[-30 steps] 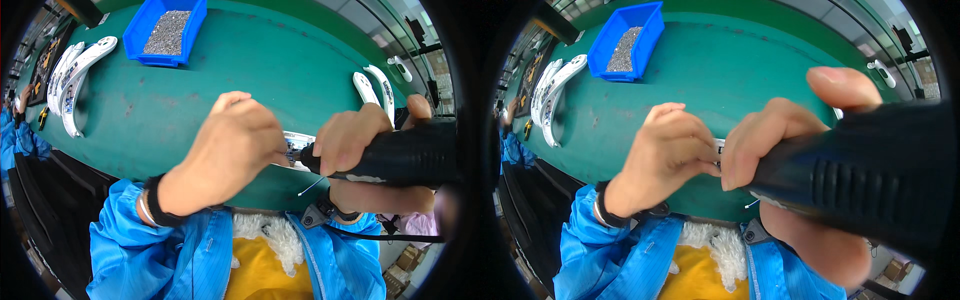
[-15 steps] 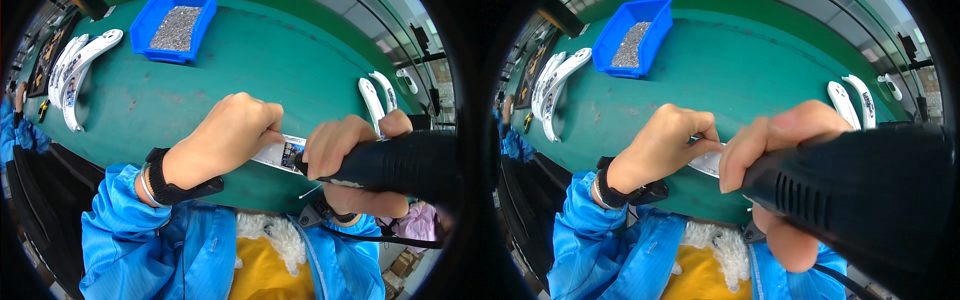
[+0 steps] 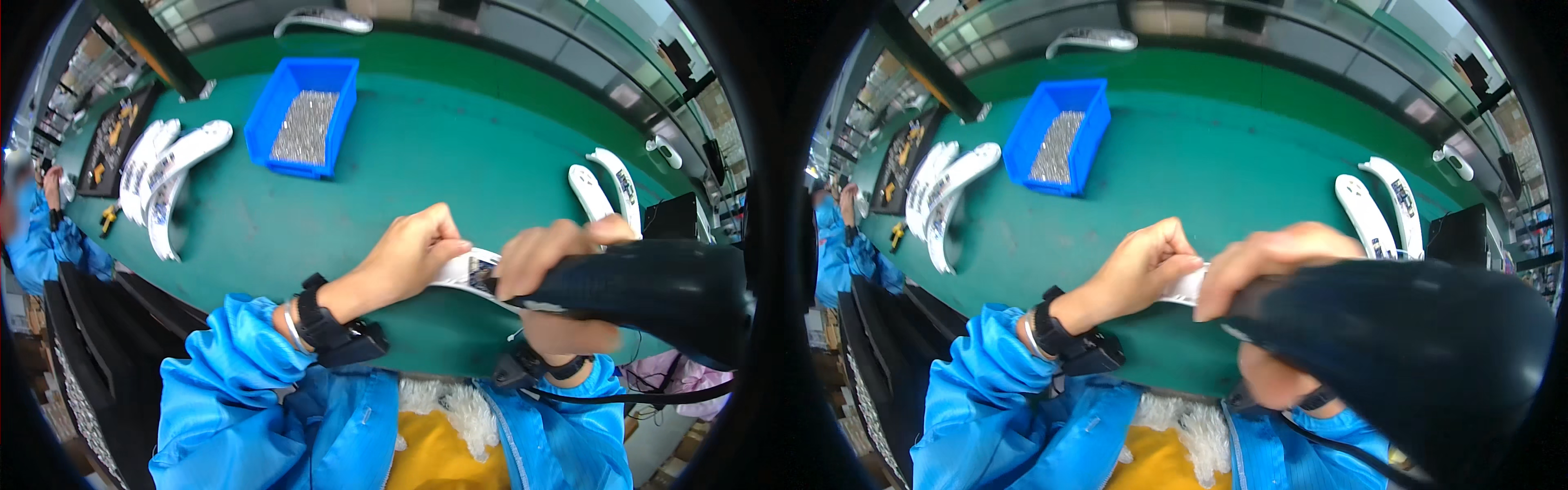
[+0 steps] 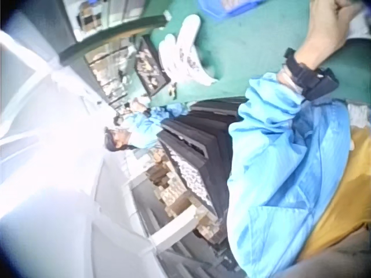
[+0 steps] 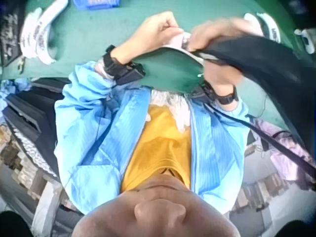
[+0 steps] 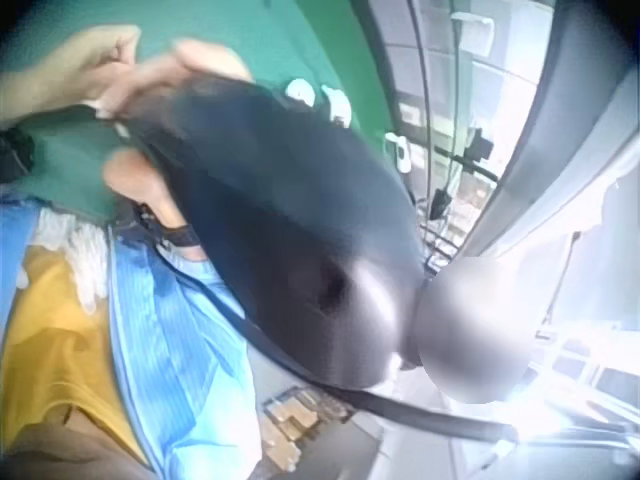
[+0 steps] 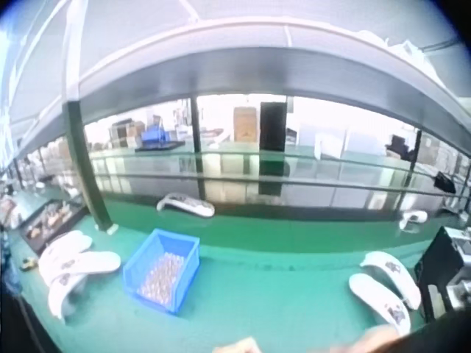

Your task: Assemble internal PCB components and internal wiring into plastic device housings using an electric screwdriver.

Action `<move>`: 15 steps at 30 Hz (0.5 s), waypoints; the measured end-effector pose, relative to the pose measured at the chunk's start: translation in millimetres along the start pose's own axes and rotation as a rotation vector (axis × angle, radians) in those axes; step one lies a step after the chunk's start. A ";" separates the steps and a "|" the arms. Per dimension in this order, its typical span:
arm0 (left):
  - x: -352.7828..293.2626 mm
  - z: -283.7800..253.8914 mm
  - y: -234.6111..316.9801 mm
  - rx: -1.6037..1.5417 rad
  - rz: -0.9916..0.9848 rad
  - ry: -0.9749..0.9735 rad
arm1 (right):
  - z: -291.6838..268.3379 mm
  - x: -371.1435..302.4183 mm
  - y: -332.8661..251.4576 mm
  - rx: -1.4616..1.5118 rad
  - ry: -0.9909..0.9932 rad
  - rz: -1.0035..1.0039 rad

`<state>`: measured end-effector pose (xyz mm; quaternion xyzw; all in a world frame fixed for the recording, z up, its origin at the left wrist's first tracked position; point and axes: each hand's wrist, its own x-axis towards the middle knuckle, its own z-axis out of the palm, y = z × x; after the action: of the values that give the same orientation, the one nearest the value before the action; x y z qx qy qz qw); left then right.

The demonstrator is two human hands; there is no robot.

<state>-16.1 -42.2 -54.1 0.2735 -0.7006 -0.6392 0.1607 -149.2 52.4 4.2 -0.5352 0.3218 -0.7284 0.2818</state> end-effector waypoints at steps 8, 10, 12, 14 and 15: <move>209.5 -37.8 40.6 0.315 0.473 0.422 | -53.4 34.7 -57.3 0.068 0.088 -0.291; 239.2 -43.9 39.9 0.387 0.460 0.442 | -58.2 35.8 -53.0 0.019 0.159 -0.296; 247.4 -32.8 46.1 0.727 0.724 0.590 | -65.3 38.4 -50.3 -0.049 0.207 -0.309; 229.2 -4.5 58.0 0.671 0.783 0.339 | -76.8 39.4 -48.8 -0.033 0.232 -0.307; 202.5 14.7 65.5 0.689 0.835 0.212 | -83.8 38.9 -49.4 -0.021 0.242 -0.304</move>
<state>-197.9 -147.3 -16.9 0.0720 -0.8981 -0.2237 0.3717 -243.4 68.4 47.1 -0.4892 0.2763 -0.8182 0.1221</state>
